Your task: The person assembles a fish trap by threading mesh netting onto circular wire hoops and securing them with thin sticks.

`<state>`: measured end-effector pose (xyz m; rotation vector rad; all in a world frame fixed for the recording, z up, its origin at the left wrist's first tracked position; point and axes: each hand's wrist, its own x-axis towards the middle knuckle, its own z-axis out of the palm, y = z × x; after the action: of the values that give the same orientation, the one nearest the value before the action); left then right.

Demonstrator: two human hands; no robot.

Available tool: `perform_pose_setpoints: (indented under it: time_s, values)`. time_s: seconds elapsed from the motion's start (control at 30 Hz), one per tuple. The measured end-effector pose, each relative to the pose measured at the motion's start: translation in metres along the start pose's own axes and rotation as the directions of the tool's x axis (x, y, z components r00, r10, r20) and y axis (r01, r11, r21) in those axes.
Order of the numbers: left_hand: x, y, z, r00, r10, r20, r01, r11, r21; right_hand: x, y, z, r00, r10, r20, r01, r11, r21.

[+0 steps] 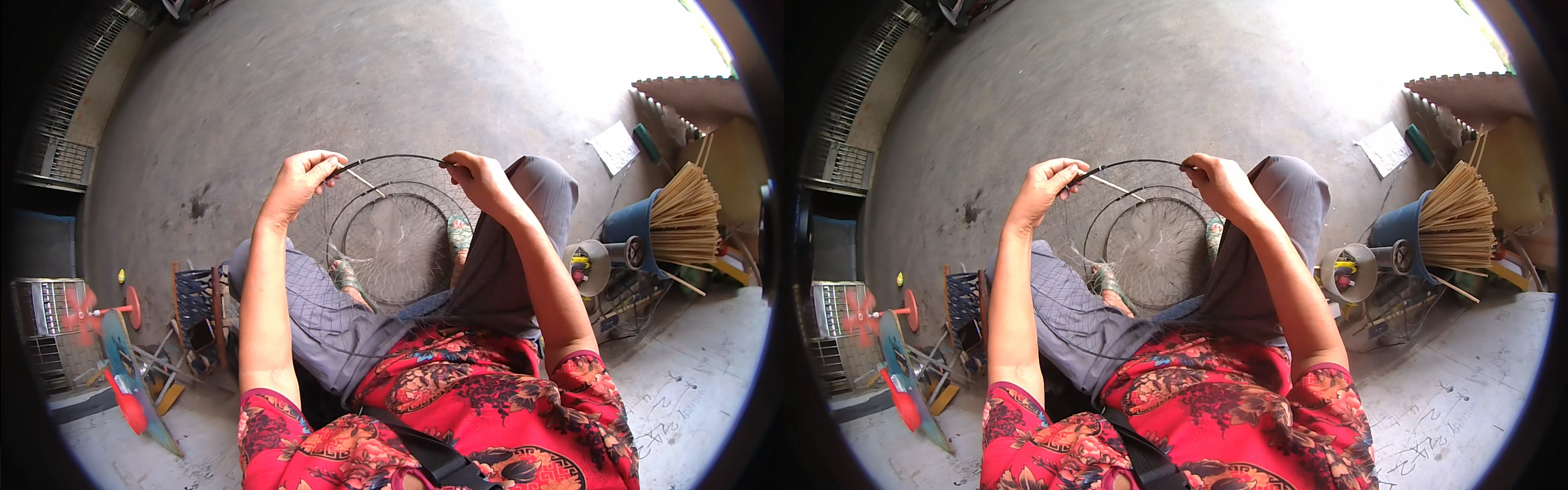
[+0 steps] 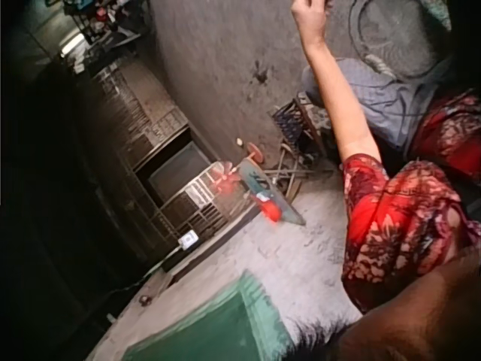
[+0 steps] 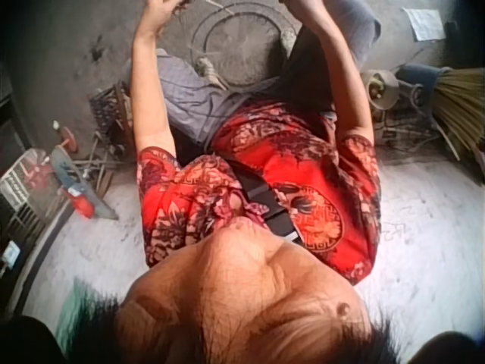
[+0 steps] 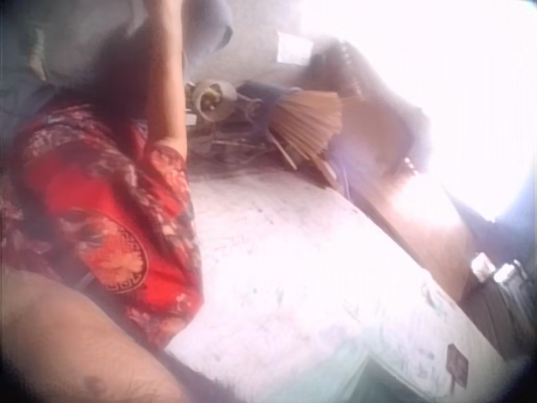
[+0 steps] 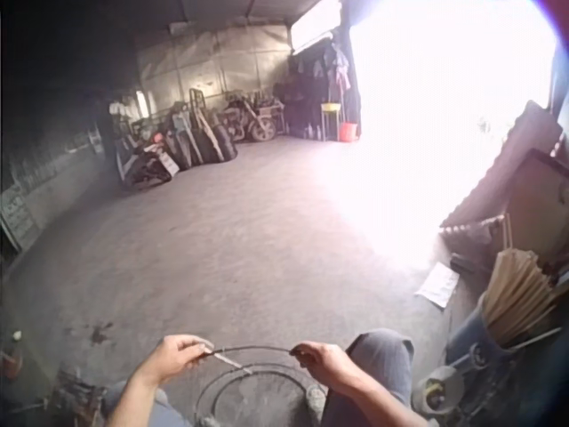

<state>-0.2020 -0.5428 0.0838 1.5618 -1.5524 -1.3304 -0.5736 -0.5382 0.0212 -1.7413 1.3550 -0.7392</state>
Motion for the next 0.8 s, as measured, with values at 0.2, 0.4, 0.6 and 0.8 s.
perform_pose_setpoints:
  time_s: [0.2,0.4,0.6,0.8]
  values:
    - [-0.013,0.023,0.048,0.964,0.173,-0.201,-0.129,0.969,0.213,-0.003,0.011,-0.018,0.994,-0.049,-0.093,0.067,0.978,0.199]
    - [-0.02,-0.008,0.116,0.879,0.438,-0.19,-0.239,0.748,0.619,-0.027,0.045,-0.017,0.91,-0.302,-0.285,0.268,0.951,-0.152]
    - [0.002,-0.031,0.162,0.843,0.451,-0.294,-0.169,0.74,0.651,-0.117,0.09,-0.055,0.844,-0.451,-0.291,0.353,0.875,-0.331]
    - [0.012,-0.043,0.173,0.857,0.305,-0.416,-0.067,0.865,0.497,-0.245,0.213,-0.171,0.676,-0.294,-0.676,0.178,0.955,-0.237]
